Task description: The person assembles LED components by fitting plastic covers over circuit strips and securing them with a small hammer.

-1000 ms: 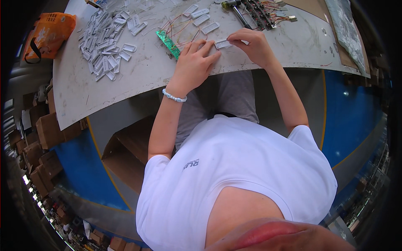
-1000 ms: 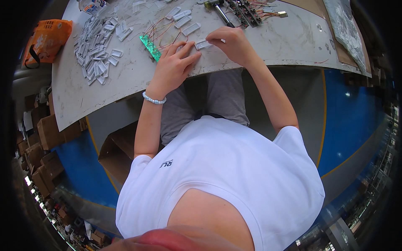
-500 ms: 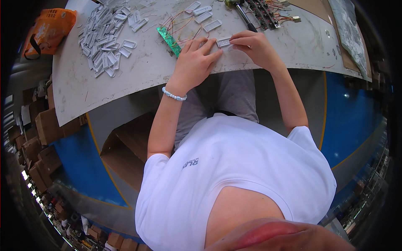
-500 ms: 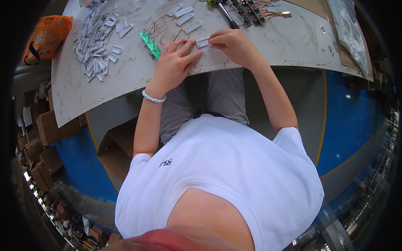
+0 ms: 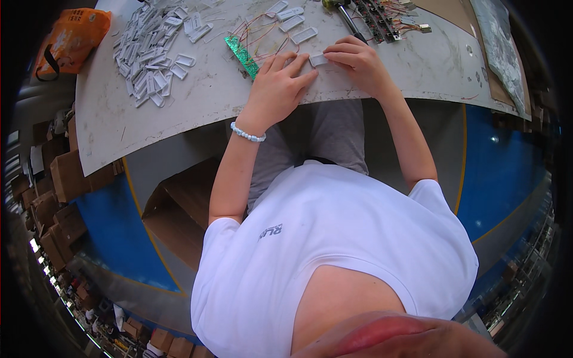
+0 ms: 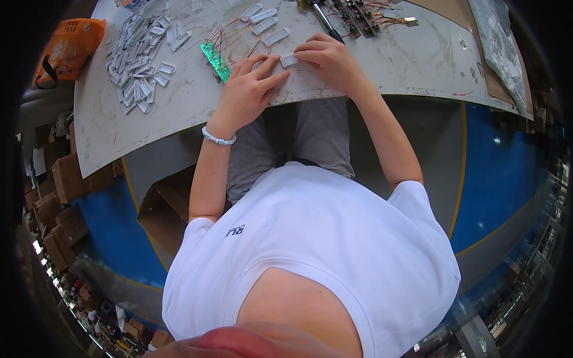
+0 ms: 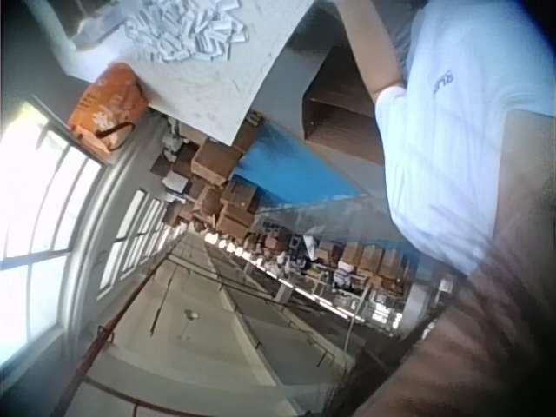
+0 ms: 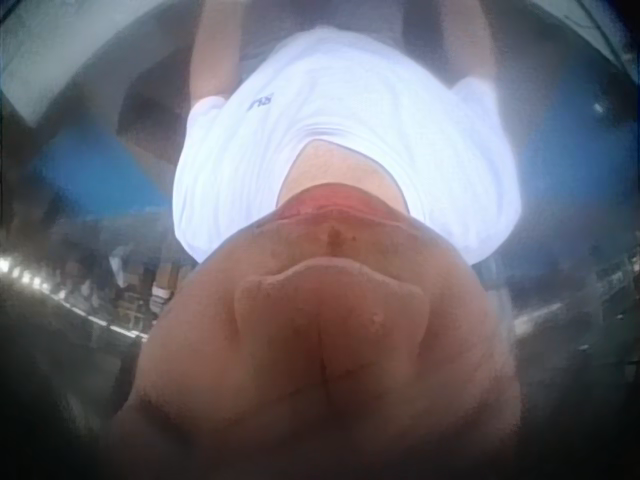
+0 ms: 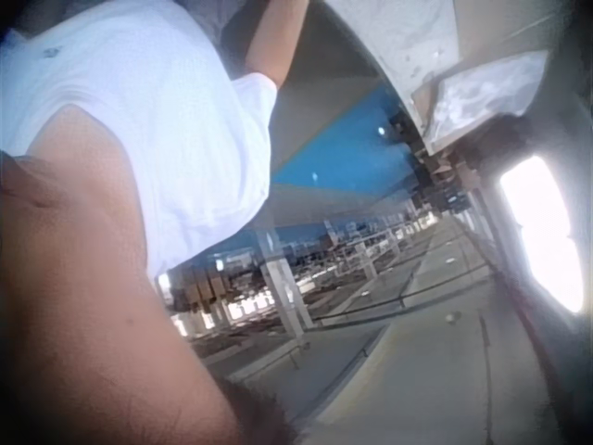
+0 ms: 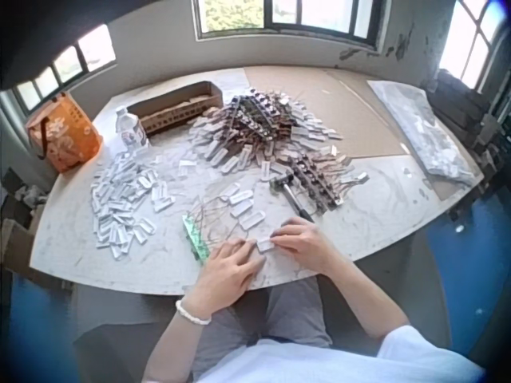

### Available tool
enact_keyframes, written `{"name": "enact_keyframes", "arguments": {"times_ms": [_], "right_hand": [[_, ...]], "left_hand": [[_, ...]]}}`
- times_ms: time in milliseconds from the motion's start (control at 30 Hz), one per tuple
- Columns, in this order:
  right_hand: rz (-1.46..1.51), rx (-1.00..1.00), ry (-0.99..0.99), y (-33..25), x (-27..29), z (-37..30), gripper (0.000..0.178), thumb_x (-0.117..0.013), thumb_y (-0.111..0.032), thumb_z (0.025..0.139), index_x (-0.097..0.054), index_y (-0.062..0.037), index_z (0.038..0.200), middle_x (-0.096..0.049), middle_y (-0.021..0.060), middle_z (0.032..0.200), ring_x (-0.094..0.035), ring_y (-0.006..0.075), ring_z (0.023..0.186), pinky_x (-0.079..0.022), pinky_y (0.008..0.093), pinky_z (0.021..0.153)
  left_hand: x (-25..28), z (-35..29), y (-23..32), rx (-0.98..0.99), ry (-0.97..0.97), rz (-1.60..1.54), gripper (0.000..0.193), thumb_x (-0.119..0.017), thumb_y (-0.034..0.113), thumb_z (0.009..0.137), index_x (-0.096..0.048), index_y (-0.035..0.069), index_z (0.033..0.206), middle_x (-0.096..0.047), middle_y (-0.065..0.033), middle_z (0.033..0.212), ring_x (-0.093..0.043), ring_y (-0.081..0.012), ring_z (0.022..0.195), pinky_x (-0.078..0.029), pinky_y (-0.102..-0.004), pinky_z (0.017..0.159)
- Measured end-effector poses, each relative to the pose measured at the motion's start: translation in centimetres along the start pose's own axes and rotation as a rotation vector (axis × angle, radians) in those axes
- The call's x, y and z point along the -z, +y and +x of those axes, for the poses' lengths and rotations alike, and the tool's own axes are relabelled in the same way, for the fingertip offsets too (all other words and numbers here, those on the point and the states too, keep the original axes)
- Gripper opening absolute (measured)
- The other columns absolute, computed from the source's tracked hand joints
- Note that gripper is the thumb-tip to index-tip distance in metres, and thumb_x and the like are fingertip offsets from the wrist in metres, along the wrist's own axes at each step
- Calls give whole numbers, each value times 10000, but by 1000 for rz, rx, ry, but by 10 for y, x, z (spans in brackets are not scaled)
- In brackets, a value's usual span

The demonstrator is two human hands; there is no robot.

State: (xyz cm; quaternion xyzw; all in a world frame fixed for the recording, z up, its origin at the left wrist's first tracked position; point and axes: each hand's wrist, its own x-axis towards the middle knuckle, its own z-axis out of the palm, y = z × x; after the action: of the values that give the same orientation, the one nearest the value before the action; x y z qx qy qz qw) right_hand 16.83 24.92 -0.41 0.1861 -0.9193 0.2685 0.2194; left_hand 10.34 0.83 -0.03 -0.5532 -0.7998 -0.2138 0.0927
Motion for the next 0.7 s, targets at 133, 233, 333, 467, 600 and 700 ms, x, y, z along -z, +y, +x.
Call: {"name": "enact_keyframes", "arguments": {"times_ms": [133,233,333,467,600,700], "right_hand": [[12,-27,-13,-1,0,1,183,-718,-46,821,-741,-28,1002,-729,74,1032,-660,252,985,-556,340,828],[36,-69,-15,-1,-2,2,176,-723,-51,822,-737,-25,995,-729,74,1028,-663,250,984,-556,340,828],[34,-60,-11,2,-3,3,152,-724,-51,825,-726,-13,972,-724,73,1033,-665,248,984,-556,341,830],[87,-127,-41,-4,-2,4,157,-721,-49,844,-702,-4,993,-699,83,1084,-668,258,984,-555,342,829],[79,-76,-84,2,-2,5,185,-711,-38,863,-678,-10,1043,-652,91,1135,-664,246,931,-547,345,815],[107,-135,-141,0,0,7,181,-702,-46,873,-653,-5,1042,-629,88,1137,-646,232,872,-538,348,800]], "left_hand": [[0,0,1,3,2,2,345,-682,128,849,-704,202,1185,-611,-48,1351,-540,-281,1247,-438,-440,1037],[-1,-1,0,1,3,-11,348,-683,129,849,-702,205,1188,-609,-49,1356,-540,-283,1246,-435,-444,1041],[1,-1,0,-4,0,-4,353,-683,130,849,-700,206,1193,-607,-49,1360,-539,-285,1245,-435,-443,1041],[1,-1,0,-4,3,-1,356,-685,132,848,-699,209,1195,-604,-48,1363,-538,-286,1245,-435,-444,1042],[1,0,-1,-3,0,-3,356,-683,131,847,-698,212,1193,-602,-45,1365,-536,-285,1246,-434,-445,1045],[1,0,-1,-3,2,1,357,-680,132,848,-696,212,1195,-602,-43,1364,-536,-285,1248,-433,-446,1047]]}}
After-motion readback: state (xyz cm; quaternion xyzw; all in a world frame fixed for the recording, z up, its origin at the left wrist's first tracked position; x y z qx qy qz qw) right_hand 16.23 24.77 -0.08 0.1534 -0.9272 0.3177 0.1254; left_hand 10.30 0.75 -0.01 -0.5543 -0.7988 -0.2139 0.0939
